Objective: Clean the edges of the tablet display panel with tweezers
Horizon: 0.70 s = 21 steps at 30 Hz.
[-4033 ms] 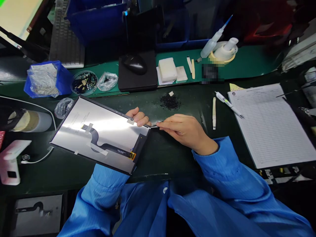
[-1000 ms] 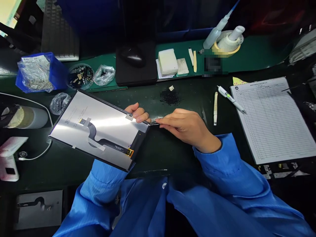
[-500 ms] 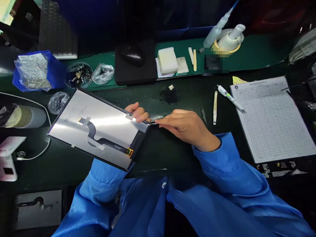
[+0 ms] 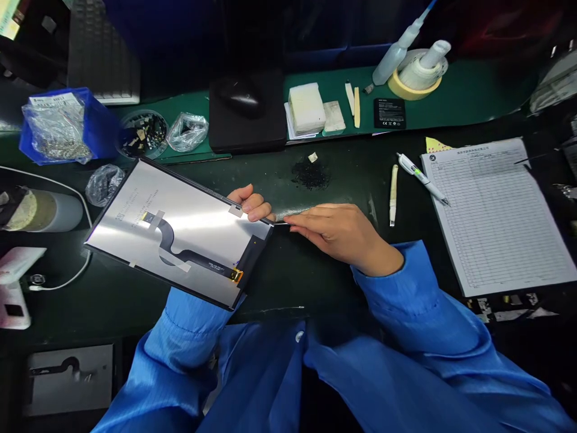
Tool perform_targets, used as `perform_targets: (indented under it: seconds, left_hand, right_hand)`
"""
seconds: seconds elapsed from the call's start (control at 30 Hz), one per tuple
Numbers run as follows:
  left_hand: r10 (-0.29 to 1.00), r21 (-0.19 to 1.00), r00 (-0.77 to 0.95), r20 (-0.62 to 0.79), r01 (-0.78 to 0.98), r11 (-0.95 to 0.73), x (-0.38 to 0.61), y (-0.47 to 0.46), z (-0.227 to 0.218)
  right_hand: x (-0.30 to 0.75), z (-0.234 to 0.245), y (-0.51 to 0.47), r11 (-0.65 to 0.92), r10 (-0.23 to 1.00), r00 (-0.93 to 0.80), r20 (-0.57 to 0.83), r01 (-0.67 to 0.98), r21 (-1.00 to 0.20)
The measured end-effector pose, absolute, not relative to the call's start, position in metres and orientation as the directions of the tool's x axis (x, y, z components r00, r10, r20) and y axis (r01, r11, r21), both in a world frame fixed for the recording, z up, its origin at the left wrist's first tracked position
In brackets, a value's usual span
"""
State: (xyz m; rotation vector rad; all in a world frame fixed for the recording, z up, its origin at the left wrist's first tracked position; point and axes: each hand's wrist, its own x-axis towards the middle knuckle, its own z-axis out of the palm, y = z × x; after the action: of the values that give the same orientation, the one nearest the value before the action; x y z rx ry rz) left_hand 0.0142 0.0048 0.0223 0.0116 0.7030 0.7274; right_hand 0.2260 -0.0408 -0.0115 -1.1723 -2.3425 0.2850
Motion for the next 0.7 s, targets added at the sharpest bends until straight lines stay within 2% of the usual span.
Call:
perform_targets:
  seconds: [0.3,0.47,0.7]
  left_hand:
    - [0.577,0.219,0.531,-0.621,-0.589,0.778,0.0162,0.0059,0.0275]
    - [0.607,0.236,0.526,-0.595,-0.608,0.758,0.0163,0.0079,0.0223]
    - [0.572,0.23,0.531,-0.625,-0.575,0.785,0.0157,0.0104,0.0201]
  right_hand:
    - [0.2273,-0.0111,-0.0432,0.562,0.827,-0.486,0.283,0.699,-0.443]
    - [0.2274,-0.0067,-0.0438,0.569,0.817,-0.519,0.25,0.66,-0.49]
    - [0.2263,-0.0062,-0.0443,0.567,0.822,-0.517,0.24,0.703,-0.43]
